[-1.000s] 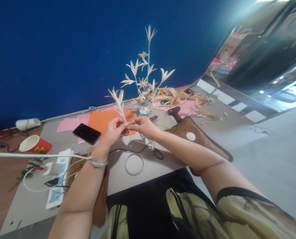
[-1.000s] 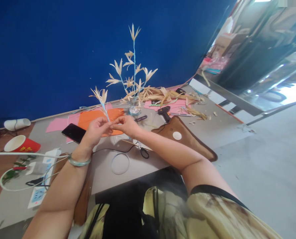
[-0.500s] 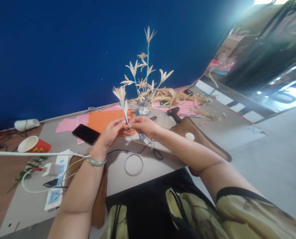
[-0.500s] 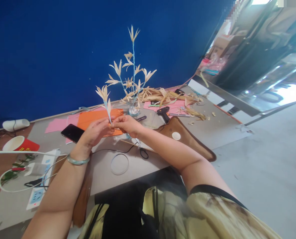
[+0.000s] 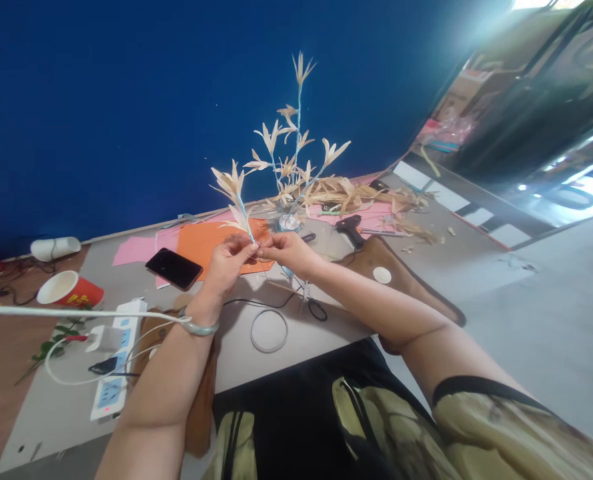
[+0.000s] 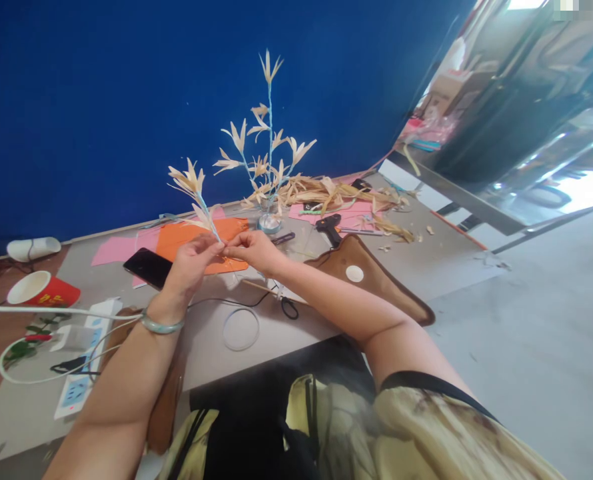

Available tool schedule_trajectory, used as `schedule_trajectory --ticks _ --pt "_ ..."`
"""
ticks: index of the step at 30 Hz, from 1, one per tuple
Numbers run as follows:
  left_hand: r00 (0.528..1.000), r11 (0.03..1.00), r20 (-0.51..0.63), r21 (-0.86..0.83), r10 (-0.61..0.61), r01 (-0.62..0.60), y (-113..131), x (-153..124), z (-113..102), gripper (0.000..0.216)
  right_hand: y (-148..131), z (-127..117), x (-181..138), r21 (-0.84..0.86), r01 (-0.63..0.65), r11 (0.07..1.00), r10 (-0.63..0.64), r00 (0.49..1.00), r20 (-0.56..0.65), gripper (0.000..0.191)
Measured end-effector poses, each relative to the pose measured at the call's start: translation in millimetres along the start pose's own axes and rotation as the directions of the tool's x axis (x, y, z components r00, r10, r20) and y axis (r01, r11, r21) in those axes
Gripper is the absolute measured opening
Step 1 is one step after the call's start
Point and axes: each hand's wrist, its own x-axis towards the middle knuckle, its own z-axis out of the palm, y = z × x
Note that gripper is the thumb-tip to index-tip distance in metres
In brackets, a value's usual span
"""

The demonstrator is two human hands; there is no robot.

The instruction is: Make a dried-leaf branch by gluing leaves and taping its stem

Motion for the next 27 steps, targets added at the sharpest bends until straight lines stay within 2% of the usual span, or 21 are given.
schedule_trajectory --ticks 4,9,14,17,20,24,27 --pt "1.0 1.0 -0.013 0.026 0.002 -0.002 0.4 0.1 -0.1 0.029 -3.3 0.0 -1.1 -0.082 -0.002 0.997 0.003 1.0 0.011 0.035" --pt "1.0 0.999 0.023 0.047 -0.02 0.019 1.9 -0.1 -3.4 0.027 -5.6 1.0 -3.0 -0.094 -0.021 0.995 0.024 0.999 0.031 0.034" --pt "0.999 0.999 -0.009 0.013 -0.045 0.045 2.0 -2.5 -0.5 0.03 -4.9 2.3 -5.0 -0.138 0.047 0.989 -0.044 0.999 0.026 0.031" --pt "0.998 0.998 -0.032 -0.034 -0.058 0.057 1.5 -4.6 3.6 0.032 -7.6 2.9 -5.4 -0.148 0.111 0.983 -0.103 0.993 0.062 0.026" --pt "0.996 0.991 0.045 -0.107 -0.08 0.084 1.1 -4.8 4.0 0.028 -12.0 2.6 -5.2 -0.111 0.112 0.988 -0.103 0.991 0.081 0.022" --pt "0.965 0.982 0.232 -0.111 -0.122 0.151 4.4 -3.5 0.5 0.04 -14.9 0.5 -3.4 0.029 -0.003 1.0 0.0 0.995 0.099 0.022" --pt "0.965 0.987 0.242 -0.095 -0.101 0.127 6.9 -3.3 0.0 0.037 -13.4 -1.2 -1.6 0.139 -0.069 0.988 0.049 0.989 0.14 0.027"
